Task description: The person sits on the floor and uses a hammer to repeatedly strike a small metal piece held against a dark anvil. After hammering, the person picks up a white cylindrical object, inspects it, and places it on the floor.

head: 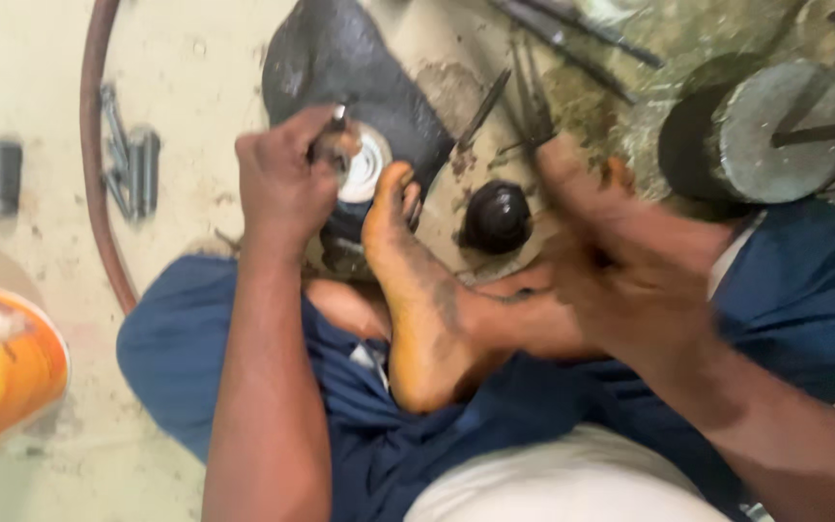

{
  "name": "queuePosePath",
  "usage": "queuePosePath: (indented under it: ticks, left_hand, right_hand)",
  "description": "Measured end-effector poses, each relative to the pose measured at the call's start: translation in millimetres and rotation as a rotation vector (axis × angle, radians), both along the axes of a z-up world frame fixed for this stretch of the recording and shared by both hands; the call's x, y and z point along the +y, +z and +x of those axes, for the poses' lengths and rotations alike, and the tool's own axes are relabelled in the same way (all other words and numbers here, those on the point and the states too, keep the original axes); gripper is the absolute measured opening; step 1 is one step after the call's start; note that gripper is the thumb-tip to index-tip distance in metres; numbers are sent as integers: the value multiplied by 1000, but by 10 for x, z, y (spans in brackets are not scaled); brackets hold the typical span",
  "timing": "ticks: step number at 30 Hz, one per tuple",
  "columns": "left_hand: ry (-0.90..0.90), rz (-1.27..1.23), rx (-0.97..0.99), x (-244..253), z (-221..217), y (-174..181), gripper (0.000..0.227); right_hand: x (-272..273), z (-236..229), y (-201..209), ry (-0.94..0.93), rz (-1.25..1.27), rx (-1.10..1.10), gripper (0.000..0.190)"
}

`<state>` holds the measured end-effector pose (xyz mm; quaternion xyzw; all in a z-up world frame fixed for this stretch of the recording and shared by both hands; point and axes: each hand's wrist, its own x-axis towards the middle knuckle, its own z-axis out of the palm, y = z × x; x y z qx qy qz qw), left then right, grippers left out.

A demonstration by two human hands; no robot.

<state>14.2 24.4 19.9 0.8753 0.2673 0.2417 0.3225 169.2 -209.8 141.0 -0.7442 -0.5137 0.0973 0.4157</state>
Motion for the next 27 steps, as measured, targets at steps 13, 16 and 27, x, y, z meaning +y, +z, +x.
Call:
queuePosePath:
  ticks: [13, 16, 27]
  left_hand:
    - [16, -121, -22, 23, -54, 3, 29]
    - [10, -104, -34, 34, 19, -4, 30]
    - [52, -227, -49, 7, -7, 116, 25]
  right_hand:
    - [9, 46, -77, 150, -47, -156, 40]
    - [-13, 150, -53, 201, -153, -130, 41]
    - [-29, 245, -149, 187, -87, -124, 34]
